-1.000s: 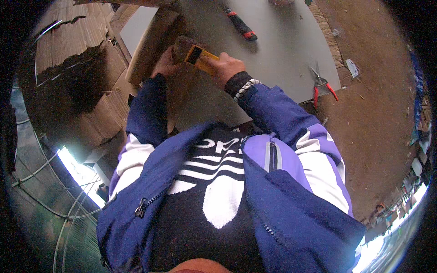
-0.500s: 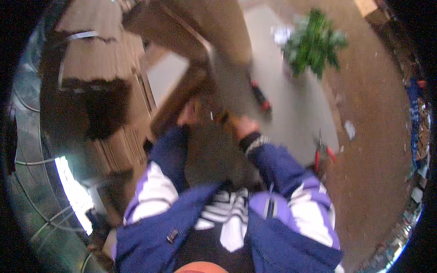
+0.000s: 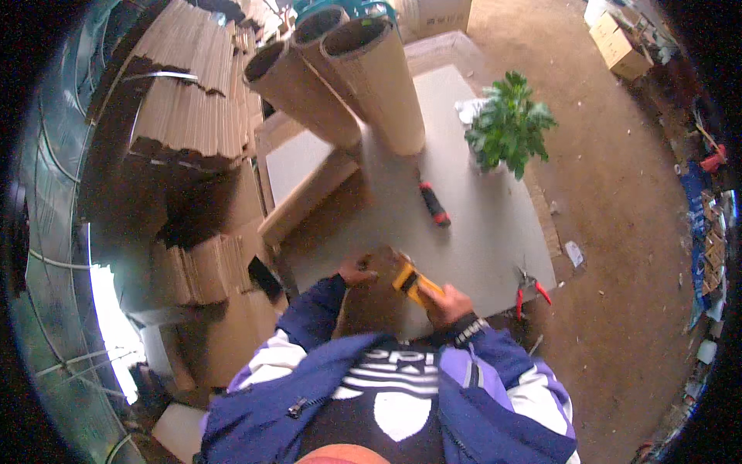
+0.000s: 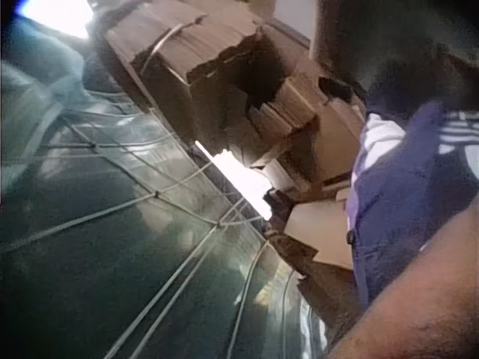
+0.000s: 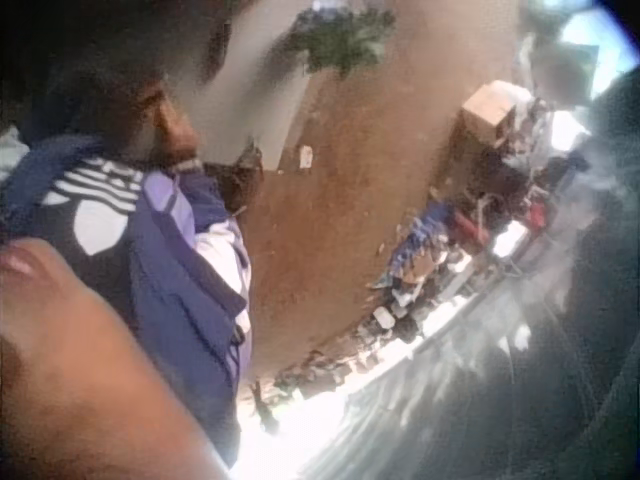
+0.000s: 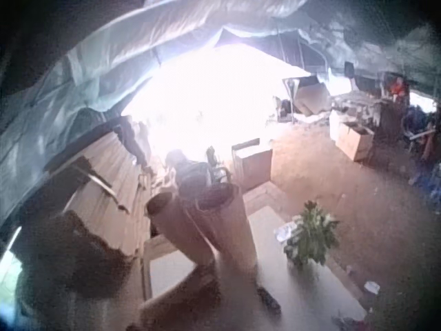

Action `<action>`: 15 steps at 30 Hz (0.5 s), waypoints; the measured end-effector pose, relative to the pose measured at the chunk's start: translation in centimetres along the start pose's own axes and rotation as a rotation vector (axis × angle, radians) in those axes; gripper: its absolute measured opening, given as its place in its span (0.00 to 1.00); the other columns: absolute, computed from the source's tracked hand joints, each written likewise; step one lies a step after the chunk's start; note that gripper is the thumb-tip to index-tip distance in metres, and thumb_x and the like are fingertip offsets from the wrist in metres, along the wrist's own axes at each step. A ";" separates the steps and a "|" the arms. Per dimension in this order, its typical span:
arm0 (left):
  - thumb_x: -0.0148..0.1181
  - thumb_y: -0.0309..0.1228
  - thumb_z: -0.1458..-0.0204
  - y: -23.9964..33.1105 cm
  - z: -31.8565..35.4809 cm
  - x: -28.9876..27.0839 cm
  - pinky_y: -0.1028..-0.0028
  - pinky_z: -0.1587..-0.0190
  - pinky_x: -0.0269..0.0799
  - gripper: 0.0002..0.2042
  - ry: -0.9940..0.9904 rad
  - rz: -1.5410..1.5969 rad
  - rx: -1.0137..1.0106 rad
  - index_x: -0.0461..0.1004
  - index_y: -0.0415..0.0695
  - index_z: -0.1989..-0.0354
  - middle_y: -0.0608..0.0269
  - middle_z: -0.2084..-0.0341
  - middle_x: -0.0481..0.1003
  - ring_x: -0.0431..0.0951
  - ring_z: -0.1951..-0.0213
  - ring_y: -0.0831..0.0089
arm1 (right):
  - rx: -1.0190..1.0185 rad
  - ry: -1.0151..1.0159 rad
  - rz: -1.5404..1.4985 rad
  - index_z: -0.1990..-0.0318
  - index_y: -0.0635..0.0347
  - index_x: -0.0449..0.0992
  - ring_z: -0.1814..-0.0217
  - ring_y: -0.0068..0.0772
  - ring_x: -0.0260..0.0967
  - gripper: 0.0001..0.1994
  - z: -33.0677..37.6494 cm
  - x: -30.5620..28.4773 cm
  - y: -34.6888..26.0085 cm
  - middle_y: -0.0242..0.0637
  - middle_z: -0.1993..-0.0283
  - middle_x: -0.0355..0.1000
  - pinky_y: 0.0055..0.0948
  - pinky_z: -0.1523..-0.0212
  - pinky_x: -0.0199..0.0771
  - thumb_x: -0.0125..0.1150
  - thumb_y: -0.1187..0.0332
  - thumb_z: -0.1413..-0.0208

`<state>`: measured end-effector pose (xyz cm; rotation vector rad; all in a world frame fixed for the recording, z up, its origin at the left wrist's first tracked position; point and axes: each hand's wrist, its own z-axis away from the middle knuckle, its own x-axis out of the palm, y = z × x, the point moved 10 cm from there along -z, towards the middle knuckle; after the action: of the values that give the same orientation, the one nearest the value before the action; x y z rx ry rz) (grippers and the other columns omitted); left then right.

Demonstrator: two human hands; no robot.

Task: The person assembles cylindrical cardboard planters by wrapping flat cardboard sheets around a core, securing them with a tape dispenser, and inserting small potted plants into the finished cylinders. The person repeats this process for multiple units, placing completed planters on a nearby table.

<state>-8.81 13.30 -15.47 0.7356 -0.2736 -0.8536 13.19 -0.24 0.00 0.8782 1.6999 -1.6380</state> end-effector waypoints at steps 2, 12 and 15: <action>0.72 0.46 0.58 6.8 3.7 -0.4 0.59 0.37 0.66 0.47 0.471 -0.825 0.597 0.55 0.43 0.30 0.45 0.37 0.65 0.68 0.37 0.51 | -0.068 0.090 -0.135 0.42 0.32 0.74 0.78 0.49 0.66 0.20 -3.1 0.2 -2.1 0.45 0.73 0.64 0.46 0.80 0.66 0.62 0.61 0.43; 0.81 0.47 0.76 3.3 2.3 -3.6 0.63 0.36 0.65 0.54 0.391 -0.405 0.254 0.63 0.41 0.35 0.47 0.39 0.69 0.69 0.38 0.52 | 0.110 -0.322 0.010 0.43 0.31 0.75 0.71 0.46 0.74 0.27 2.0 -2.4 0.1 0.41 0.69 0.67 0.43 0.72 0.76 0.69 0.64 0.55; 0.81 0.45 0.72 1.2 1.5 -7.7 0.64 0.35 0.64 0.50 0.280 -0.357 0.097 0.64 0.40 0.35 0.49 0.39 0.69 0.68 0.37 0.55 | 0.013 -0.178 0.065 0.43 0.30 0.74 0.71 0.47 0.74 0.27 -1.3 0.9 -0.2 0.40 0.69 0.68 0.43 0.72 0.76 0.68 0.64 0.54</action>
<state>-13.77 18.95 -13.02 1.0011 0.0707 -1.0642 12.53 1.06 -0.59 0.7607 1.5260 -1.6339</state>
